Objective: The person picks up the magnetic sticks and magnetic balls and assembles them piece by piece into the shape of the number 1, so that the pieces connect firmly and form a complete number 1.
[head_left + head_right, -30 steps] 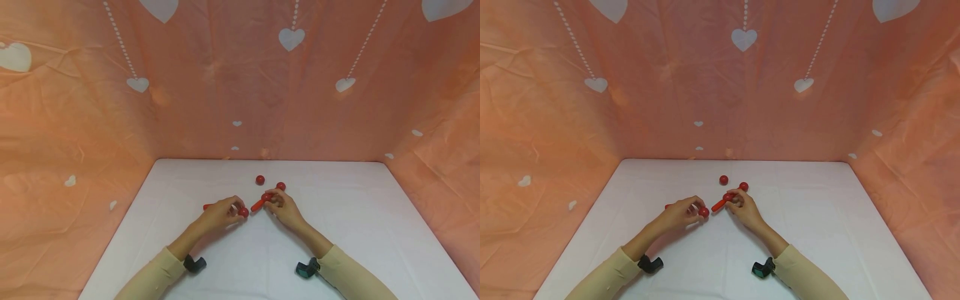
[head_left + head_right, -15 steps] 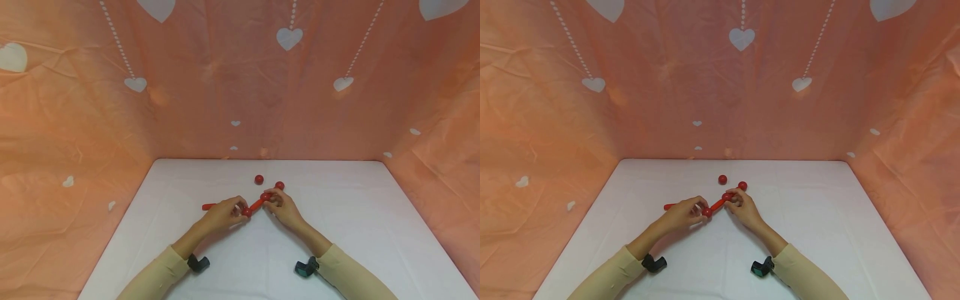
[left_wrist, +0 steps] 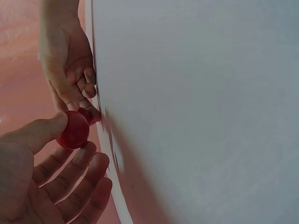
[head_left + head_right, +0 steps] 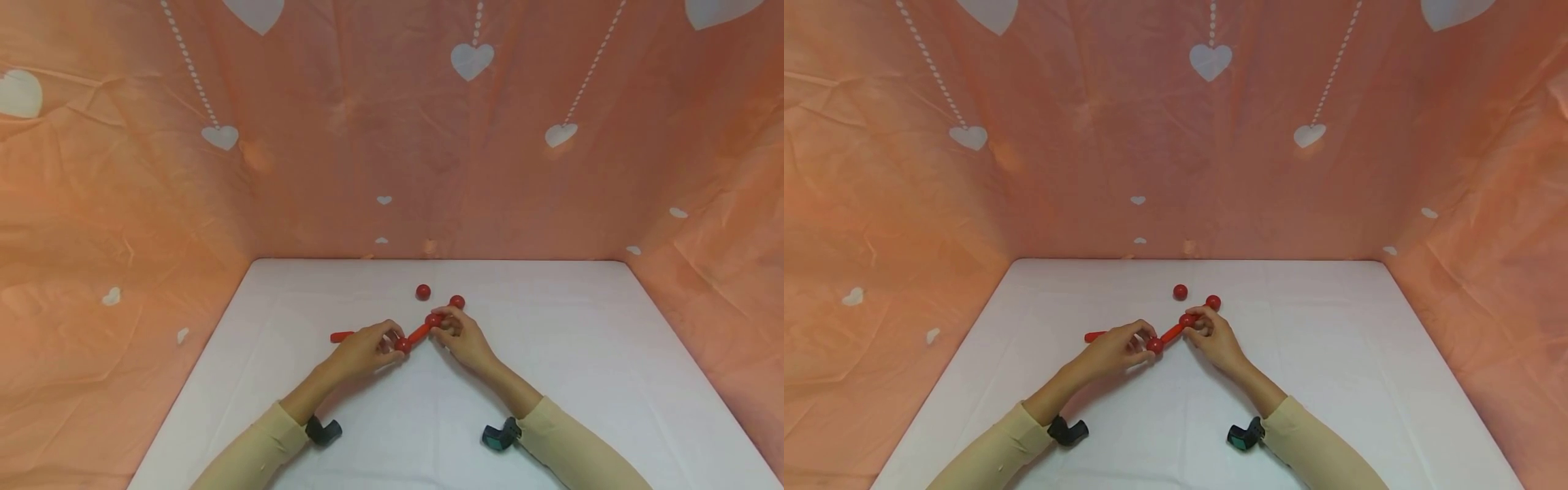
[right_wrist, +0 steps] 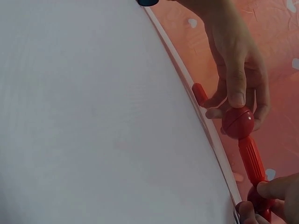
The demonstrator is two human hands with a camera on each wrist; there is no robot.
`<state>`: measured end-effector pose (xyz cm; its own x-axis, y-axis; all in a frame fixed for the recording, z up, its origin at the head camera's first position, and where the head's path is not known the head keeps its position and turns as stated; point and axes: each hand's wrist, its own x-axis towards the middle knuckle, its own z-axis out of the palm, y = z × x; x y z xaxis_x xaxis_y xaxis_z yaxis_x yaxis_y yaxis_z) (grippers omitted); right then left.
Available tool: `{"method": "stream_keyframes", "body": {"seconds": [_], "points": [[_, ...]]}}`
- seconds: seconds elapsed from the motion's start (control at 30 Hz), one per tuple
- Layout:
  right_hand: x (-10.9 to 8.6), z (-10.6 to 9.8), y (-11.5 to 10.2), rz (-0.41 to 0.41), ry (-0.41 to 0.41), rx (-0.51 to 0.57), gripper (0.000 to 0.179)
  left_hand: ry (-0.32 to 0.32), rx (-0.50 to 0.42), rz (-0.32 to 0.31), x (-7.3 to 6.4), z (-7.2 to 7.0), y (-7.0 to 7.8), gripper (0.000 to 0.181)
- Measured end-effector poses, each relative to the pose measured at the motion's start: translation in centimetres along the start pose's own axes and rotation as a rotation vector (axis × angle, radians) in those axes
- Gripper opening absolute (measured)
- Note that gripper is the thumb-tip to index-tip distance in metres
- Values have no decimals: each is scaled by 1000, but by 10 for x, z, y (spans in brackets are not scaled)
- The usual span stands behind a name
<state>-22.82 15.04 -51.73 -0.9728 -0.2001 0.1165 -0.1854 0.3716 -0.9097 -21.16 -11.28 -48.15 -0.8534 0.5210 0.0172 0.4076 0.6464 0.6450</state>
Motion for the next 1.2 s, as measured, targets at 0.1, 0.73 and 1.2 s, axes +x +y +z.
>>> {"method": "stream_keyframes", "body": {"seconds": [0.1, 0.73, 1.2], "points": [[0, 0, 0, 3, 1, 4, 39, -2, -3, -6, -1, 0, 1, 30], [0, 0, 0, 19, 16, 8, 38, 1, -10, -38, -4, -3, -3, 31], [-1, -1, -4, 39, 7, 15, 38, 60, 32, -86, -11, -22, -10, 28]]}}
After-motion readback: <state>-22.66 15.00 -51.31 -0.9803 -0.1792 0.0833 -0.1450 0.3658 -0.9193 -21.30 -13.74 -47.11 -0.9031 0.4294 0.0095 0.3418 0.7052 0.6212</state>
